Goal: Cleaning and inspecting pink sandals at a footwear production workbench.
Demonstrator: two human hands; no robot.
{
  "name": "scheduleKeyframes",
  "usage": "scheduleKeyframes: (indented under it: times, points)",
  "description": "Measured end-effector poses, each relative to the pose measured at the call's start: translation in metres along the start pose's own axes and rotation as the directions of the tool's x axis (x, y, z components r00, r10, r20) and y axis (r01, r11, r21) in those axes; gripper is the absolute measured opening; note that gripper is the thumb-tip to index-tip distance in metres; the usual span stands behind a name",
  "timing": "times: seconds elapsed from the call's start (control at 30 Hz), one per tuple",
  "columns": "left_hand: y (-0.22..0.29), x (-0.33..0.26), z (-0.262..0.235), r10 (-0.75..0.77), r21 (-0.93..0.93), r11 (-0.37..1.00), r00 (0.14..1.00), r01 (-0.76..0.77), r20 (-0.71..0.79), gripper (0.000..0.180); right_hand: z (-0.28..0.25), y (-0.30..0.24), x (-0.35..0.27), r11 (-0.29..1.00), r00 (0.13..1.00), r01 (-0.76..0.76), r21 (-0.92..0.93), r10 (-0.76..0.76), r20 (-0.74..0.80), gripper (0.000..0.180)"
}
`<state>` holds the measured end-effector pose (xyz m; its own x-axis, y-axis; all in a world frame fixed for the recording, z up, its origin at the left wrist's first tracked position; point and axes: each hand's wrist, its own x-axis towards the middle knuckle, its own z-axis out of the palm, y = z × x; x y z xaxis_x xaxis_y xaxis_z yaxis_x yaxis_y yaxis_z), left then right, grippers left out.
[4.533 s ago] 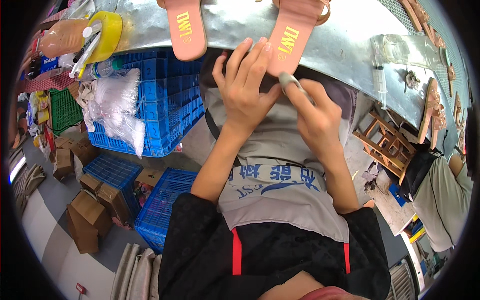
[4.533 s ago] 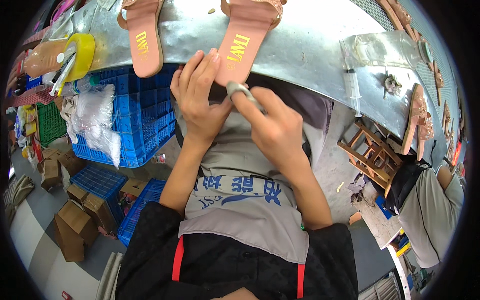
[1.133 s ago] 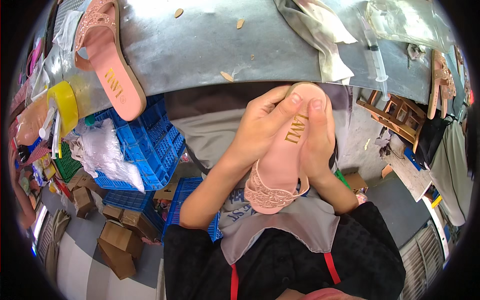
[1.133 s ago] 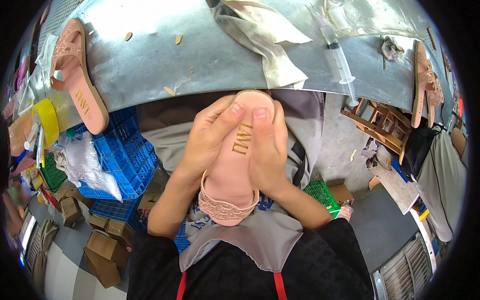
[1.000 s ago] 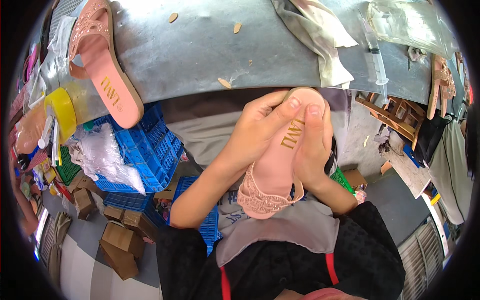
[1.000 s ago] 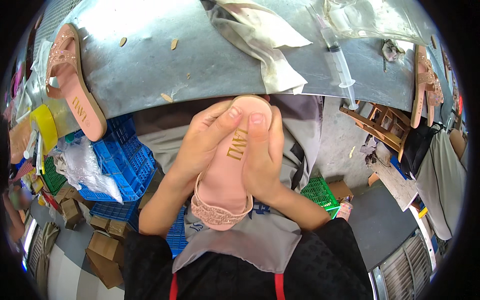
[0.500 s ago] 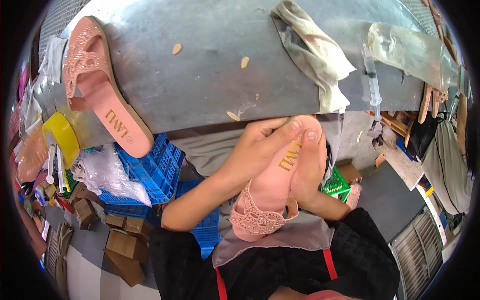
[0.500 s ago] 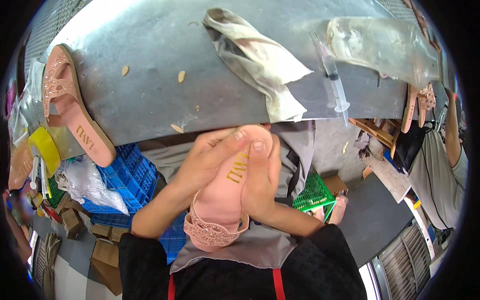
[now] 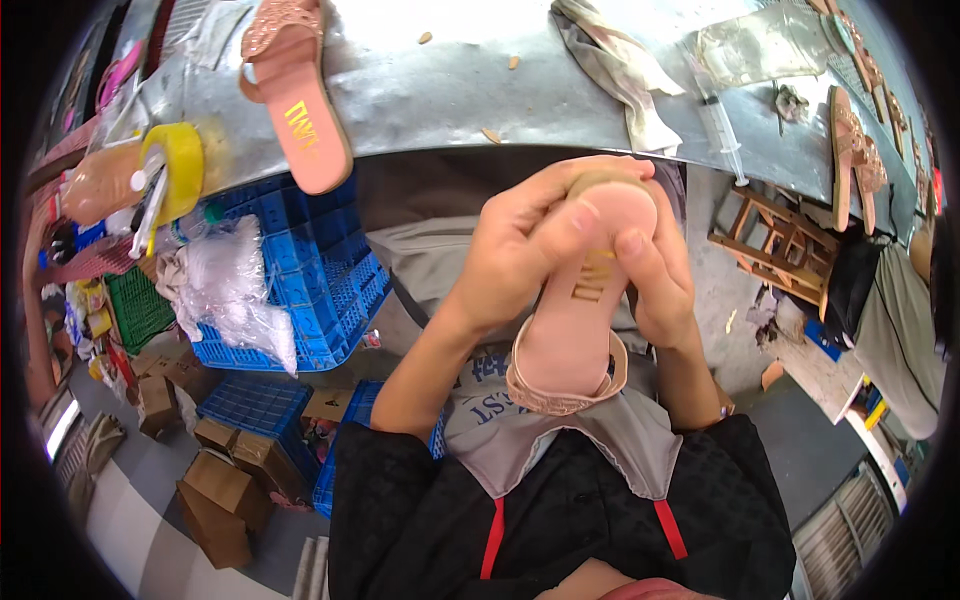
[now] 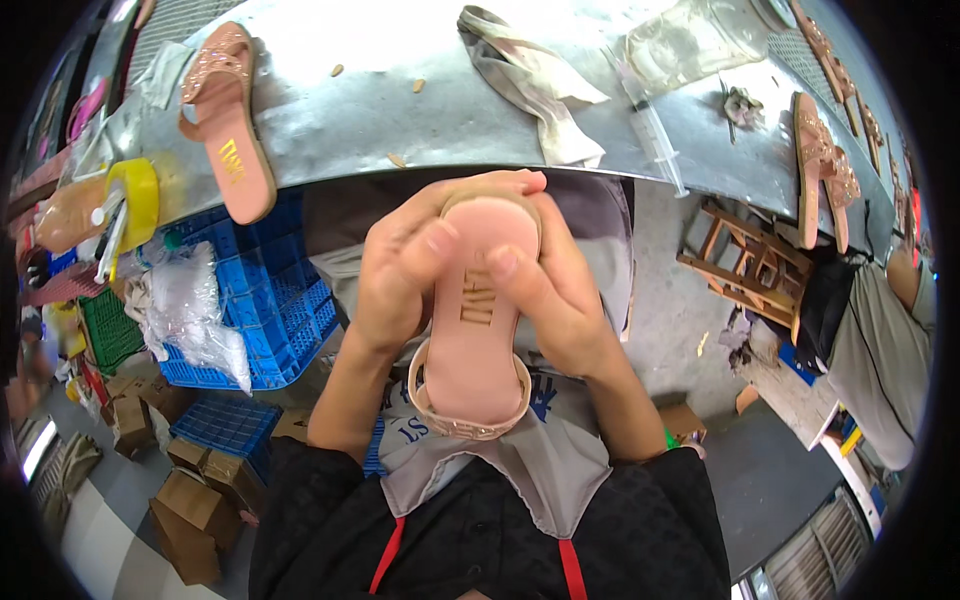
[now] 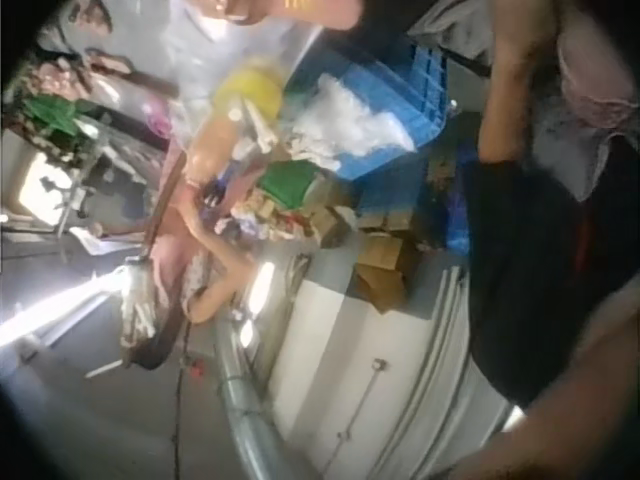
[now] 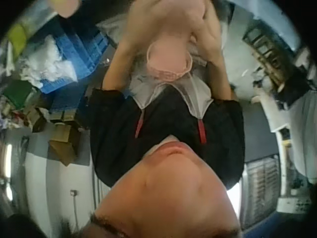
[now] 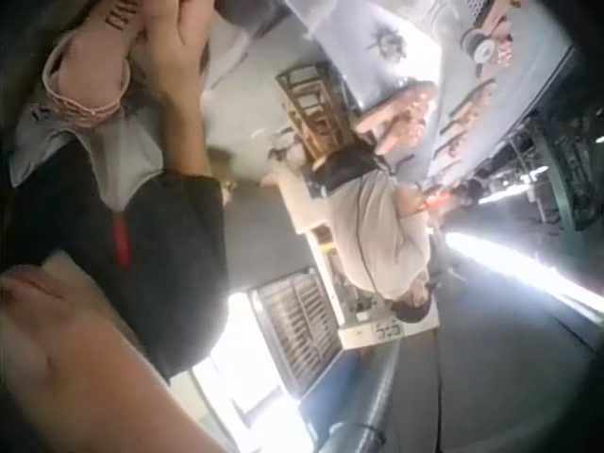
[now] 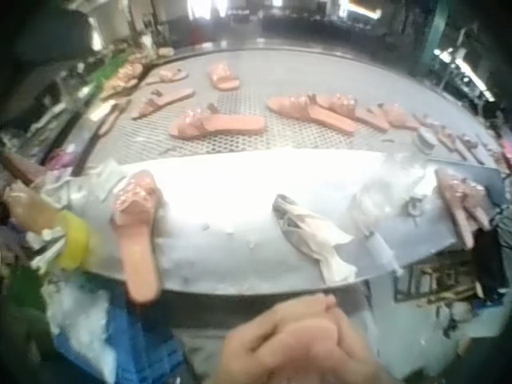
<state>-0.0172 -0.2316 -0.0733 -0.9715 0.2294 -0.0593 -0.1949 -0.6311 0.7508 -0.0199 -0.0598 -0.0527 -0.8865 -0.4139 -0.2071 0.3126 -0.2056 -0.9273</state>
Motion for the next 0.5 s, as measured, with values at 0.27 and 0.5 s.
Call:
scheduleKeyframes:
  times: [0.27,0.5]
  points:
    - [0.017,-0.013,0.017,-0.024,0.089,0.995,0.993,0.035,-0.118,0.038,-0.003,-0.017,0.002,0.997,0.975,-0.004,-0.079,0.021,0.221,0.055]
    - [0.011,-0.007,0.011,-0.058,0.059,0.993,0.859,0.102,-0.509,0.052,-0.035,0.016,-0.024,0.952,0.847,-0.307,0.0,0.274,0.457,0.098]
